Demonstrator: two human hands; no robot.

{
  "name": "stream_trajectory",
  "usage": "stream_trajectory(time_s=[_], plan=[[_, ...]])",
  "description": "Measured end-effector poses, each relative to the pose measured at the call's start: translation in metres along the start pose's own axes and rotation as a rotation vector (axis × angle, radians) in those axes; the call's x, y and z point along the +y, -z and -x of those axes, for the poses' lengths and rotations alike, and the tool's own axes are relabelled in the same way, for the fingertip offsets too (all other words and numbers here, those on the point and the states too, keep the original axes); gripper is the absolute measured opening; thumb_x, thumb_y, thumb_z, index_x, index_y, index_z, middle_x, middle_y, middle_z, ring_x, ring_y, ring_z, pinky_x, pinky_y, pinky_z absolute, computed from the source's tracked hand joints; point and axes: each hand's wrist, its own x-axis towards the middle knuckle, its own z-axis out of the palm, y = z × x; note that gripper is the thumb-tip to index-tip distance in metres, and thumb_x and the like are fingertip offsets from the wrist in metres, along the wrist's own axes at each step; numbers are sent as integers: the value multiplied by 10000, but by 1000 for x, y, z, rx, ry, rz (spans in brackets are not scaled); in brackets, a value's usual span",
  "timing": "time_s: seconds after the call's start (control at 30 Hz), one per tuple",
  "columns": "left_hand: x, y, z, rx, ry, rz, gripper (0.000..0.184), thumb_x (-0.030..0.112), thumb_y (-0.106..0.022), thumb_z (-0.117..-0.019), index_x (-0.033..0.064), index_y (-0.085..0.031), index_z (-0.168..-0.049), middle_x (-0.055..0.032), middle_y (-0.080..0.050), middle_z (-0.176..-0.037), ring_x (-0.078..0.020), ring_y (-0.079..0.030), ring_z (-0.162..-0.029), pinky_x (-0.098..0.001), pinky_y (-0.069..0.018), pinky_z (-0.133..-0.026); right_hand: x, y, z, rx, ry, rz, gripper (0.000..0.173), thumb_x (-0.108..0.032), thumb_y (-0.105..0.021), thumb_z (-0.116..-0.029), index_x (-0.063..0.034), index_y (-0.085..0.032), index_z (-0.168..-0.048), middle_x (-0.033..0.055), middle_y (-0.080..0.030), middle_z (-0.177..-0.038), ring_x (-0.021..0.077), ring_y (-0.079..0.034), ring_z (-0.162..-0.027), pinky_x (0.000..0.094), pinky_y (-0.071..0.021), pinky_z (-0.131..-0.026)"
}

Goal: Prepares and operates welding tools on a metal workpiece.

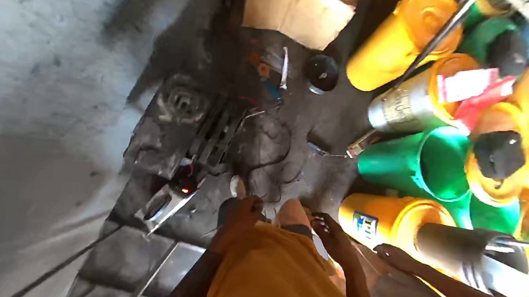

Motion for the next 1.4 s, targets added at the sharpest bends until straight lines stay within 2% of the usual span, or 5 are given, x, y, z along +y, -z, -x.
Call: stream_trajectory(time_s=[0.23, 0.7, 0.87, 1.1, 1.4], plan=[[-50, 69, -29, 128, 223, -8, 392, 321, -536, -1060, -3, -675, -1229, -242, -701, -1095, -408, -671, -1059, -624, -495, -964, -85, 59, -97, -113, 16, 116, 435, -279, -552, -1056, -2, -546, -1390, 185, -664, -1224, 234, -679, -1056, 393, -553, -948], [-62, -5, -161, 342, 786, 199, 380, 309, -532, -1064, 18, -692, -1248, -264, -686, -1216, -457, -630, -1181, -666, -452, -1019, -185, 251, -402, -373, 151, 362, 422, -234, -547, -1066, 21, -540, -1401, 213, -644, -1289, 248, -656, -1137, 400, -518, -1020], [65, -33, -275, 581, 1137, 518, 430, 301, -555, -1051, -22, -621, -1327, -305, -655, -1247, -492, -613, -1190, -689, -450, -993, -244, 333, -576, -299, 183, 616, 455, -217, -545, -1067, 27, -503, -1449, 240, -636, -1304, 309, -650, -1163, 446, -518, -1029], [203, -18, -365, 585, 1166, 829, 425, 391, -552, -1031, 131, -628, -1357, -206, -704, -1198, -415, -672, -1117, -656, -507, -941, -289, 413, -669, -451, 209, 787, 400, -265, -544, -1070, -7, -570, -1375, 209, -673, -1223, 307, -689, -1059, 494, -572, -897], [255, -87, -431, 574, 1215, 1186, 427, 421, -539, -1007, 192, -618, -1360, -176, -707, -1206, -397, -678, -1125, -637, -536, -907, -336, 345, -682, -731, 370, 1244, 397, -225, -577, -1053, 15, -579, -1370, 236, -661, -1256, 321, -677, -1110, 479, -541, -996]])
